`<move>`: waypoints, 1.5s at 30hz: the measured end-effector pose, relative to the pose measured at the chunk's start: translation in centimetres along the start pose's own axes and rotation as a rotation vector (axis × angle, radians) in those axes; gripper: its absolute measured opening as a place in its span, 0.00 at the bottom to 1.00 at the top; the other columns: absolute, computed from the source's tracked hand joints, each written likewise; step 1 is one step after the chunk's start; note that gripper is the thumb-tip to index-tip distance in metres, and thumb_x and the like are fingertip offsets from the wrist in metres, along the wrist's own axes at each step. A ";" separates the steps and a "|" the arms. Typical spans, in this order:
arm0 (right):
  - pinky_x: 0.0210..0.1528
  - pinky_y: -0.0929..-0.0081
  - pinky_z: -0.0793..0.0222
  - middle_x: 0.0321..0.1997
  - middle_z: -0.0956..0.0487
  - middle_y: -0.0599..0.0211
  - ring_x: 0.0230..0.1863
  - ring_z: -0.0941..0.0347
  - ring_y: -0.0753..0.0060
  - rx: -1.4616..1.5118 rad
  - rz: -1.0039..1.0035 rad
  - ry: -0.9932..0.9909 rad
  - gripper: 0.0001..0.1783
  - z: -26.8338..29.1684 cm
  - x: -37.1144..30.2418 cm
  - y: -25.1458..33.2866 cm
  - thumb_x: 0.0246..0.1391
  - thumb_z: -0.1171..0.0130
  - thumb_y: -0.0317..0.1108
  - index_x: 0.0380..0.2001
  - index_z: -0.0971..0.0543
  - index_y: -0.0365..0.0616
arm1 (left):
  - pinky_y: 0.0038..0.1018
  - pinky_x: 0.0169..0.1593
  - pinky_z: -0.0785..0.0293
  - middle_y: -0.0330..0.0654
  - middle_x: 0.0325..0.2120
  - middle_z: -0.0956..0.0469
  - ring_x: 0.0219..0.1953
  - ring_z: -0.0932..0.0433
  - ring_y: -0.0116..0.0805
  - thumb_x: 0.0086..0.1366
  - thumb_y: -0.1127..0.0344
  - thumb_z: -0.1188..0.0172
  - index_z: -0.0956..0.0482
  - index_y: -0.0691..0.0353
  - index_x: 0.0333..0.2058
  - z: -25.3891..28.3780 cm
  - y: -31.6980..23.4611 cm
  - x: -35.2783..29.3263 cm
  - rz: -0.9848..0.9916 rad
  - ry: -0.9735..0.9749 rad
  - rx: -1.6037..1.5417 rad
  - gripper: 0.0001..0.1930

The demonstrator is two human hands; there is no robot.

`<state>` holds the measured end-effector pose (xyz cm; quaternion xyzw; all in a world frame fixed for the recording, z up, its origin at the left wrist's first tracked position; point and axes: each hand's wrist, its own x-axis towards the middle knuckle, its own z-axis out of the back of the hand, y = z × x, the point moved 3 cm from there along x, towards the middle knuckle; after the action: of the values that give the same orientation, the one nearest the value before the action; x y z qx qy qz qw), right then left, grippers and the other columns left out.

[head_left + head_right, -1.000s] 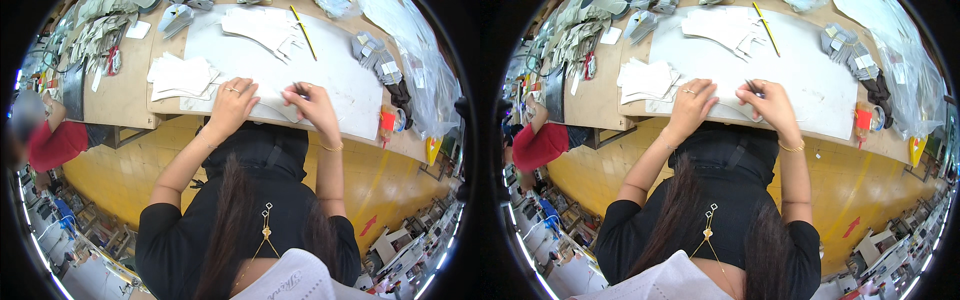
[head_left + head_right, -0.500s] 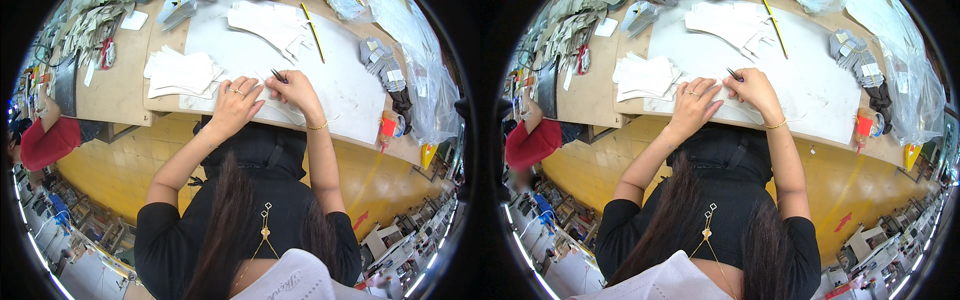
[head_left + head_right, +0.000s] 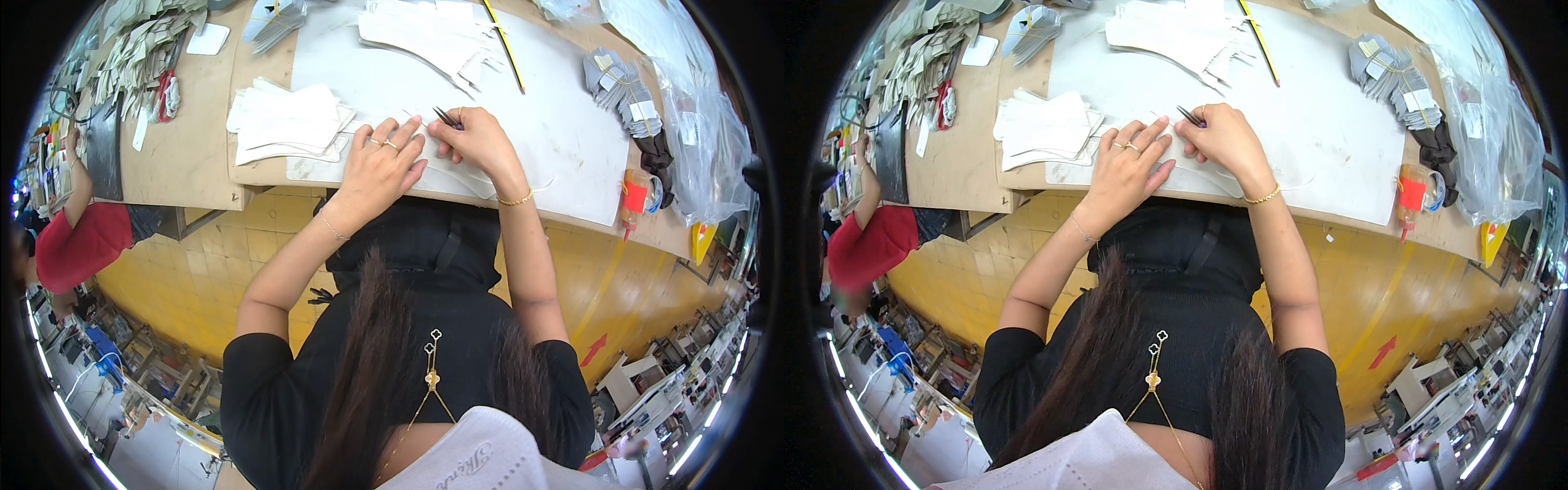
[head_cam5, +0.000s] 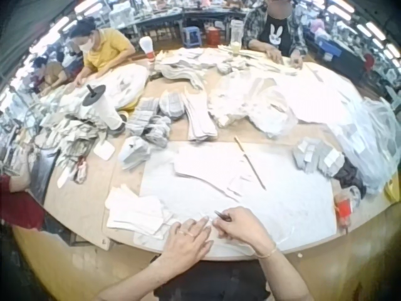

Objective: The person hand-sews white fabric pieces at a workbench using a needle and thread. They repeatedly pull the thread through the fabric, stitch along edges, and trim excess thread with scissors. The person works on multiple fabric pieces, stacking them as they finish.

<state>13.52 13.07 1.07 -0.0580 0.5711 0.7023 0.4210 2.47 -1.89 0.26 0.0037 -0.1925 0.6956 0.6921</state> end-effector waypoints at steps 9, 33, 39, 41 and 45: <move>0.24 0.78 0.29 0.19 0.19 0.65 0.16 0.26 0.79 -0.016 -0.143 -0.152 0.18 2.5 -6.8 -3.9 0.62 0.37 0.41 0.28 0.18 0.34 | 0.40 0.59 0.35 0.41 0.57 0.24 0.55 0.28 0.42 0.60 0.61 0.34 0.23 0.60 0.57 0.1 -0.3 0.7 0.035 0.034 -0.040 0.26; 0.39 0.61 0.23 0.28 0.17 0.47 0.32 0.17 0.49 -0.305 0.035 -0.222 0.16 2.3 -6.0 -4.6 0.53 0.37 0.41 0.31 0.14 0.35 | 0.46 0.58 0.33 0.57 0.60 0.31 0.55 0.32 0.58 0.62 0.67 0.39 0.26 0.27 0.62 0.1 -1.4 1.0 -0.115 0.242 0.170 0.30; 0.32 0.68 0.29 0.20 0.21 0.52 0.23 0.24 0.63 -0.299 0.093 -0.243 0.18 2.4 -5.7 -4.7 0.55 0.35 0.41 0.29 0.17 0.32 | 0.50 0.60 0.34 0.63 0.59 0.29 0.57 0.32 0.62 0.69 0.67 0.46 0.28 0.27 0.63 0.2 -1.7 1.2 -0.144 0.288 0.191 0.27; 0.32 0.67 0.29 0.21 0.21 0.51 0.24 0.23 0.62 -0.305 0.098 -0.234 0.18 2.4 -5.5 -4.8 0.55 0.35 0.42 0.29 0.16 0.32 | 0.48 0.59 0.34 0.62 0.60 0.31 0.56 0.32 0.61 0.65 0.71 0.45 0.28 0.26 0.63 0.3 -2.0 1.3 -0.153 0.277 0.222 0.32; 0.33 0.66 0.28 0.22 0.20 0.51 0.25 0.22 0.59 -0.352 0.065 -0.206 0.18 2.5 -5.2 -4.9 0.53 0.34 0.42 0.29 0.16 0.34 | 0.47 0.59 0.35 0.62 0.60 0.32 0.56 0.32 0.60 0.63 0.73 0.45 0.28 0.24 0.64 0.4 -2.2 1.3 -0.155 0.289 0.245 0.35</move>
<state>21.06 12.49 1.15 -0.0401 0.3951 0.8067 0.4376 4.40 -0.79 1.56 0.0029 -0.0041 0.6517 0.7584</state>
